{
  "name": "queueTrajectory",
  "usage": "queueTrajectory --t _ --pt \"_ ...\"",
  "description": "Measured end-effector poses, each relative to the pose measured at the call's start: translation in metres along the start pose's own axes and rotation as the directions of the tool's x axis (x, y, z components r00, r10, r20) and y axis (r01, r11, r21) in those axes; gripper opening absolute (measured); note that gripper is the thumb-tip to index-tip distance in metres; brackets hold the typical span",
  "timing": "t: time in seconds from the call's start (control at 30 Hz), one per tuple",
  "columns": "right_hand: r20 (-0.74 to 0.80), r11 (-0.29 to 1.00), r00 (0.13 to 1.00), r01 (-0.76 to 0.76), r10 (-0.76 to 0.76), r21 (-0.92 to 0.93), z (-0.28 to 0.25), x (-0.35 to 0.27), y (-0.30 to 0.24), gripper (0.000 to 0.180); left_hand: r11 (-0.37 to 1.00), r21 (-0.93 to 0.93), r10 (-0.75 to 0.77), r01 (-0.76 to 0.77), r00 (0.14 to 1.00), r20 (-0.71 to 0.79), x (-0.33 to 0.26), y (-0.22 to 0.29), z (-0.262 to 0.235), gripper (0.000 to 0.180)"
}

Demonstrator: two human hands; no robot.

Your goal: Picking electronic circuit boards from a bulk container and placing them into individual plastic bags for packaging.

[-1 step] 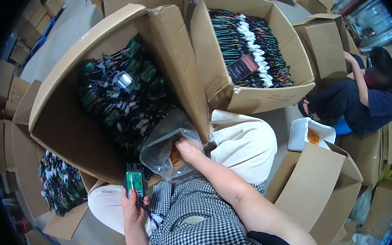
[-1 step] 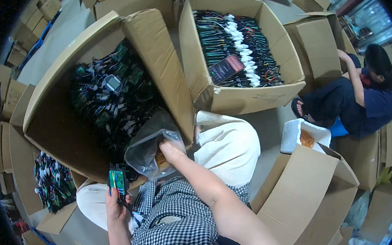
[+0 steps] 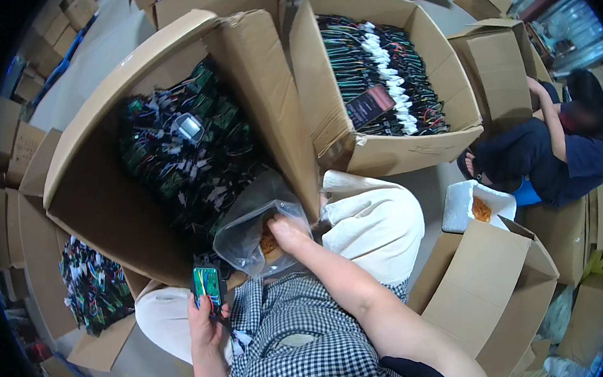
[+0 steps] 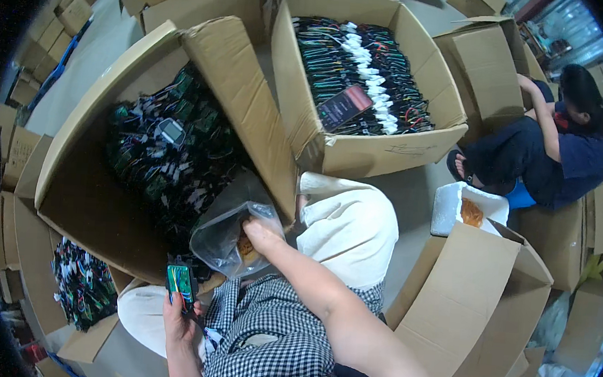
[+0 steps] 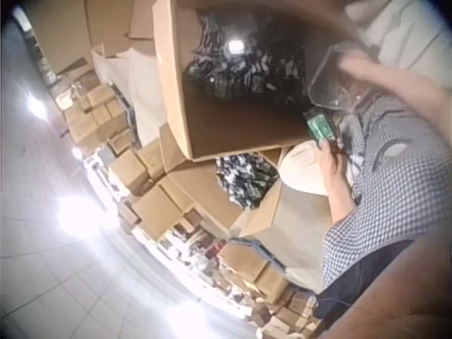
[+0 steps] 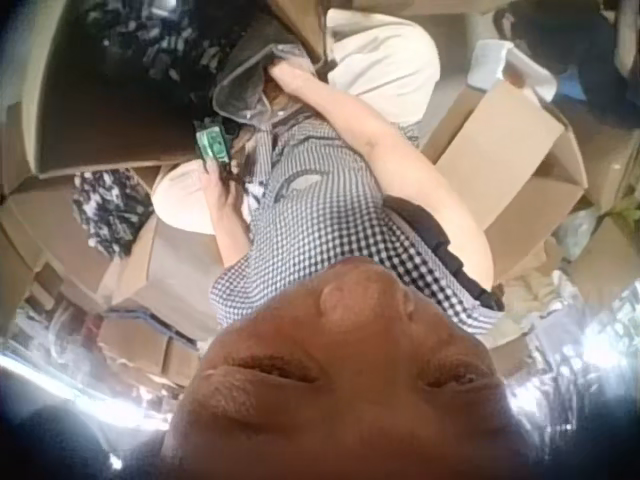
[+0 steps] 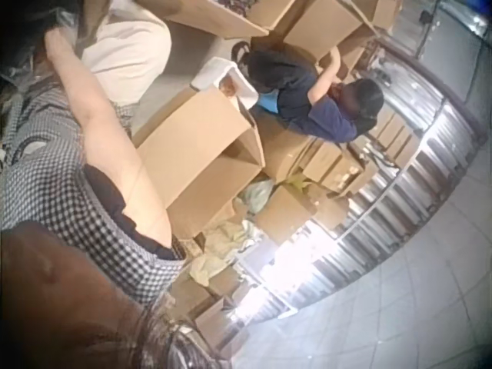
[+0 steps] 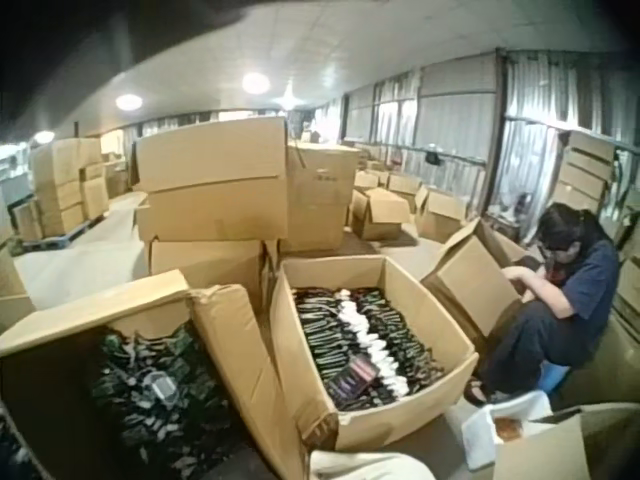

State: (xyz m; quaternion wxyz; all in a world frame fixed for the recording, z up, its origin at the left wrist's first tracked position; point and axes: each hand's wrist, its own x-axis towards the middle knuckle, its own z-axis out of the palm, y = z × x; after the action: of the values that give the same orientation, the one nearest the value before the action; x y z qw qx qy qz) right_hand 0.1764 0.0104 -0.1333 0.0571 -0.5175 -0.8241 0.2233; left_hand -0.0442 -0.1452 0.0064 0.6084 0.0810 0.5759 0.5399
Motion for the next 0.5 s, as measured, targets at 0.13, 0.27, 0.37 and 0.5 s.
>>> queueTrajectory --t 0.13,0.27,0.37,0.5 --pt "0.066 0.999 0.998 0.008 -0.005 -0.053 0.0 0.002 0.001 0.02 0.998 0.042 -0.059 0.055 0.992 0.112 -0.001 -0.004 0.003 0.04" --pt "0.006 0.919 0.971 -0.227 0.238 0.321 0.018 0.006 0.012 0.02 0.998 -0.015 -0.058 0.059 0.995 0.076 -0.006 0.006 0.042 0.045" --pt "0.094 0.983 0.993 -0.09 0.076 0.157 -0.001 0.011 0.005 0.024 0.998 -0.059 -0.029 0.035 0.995 0.09 -0.012 0.005 0.053 0.044" --pt "-0.021 0.795 0.936 -0.287 0.352 0.534 -0.011 0.007 0.009 0.02 0.997 -0.076 -0.027 0.035 0.994 0.104 -0.005 -0.001 0.053 0.042"
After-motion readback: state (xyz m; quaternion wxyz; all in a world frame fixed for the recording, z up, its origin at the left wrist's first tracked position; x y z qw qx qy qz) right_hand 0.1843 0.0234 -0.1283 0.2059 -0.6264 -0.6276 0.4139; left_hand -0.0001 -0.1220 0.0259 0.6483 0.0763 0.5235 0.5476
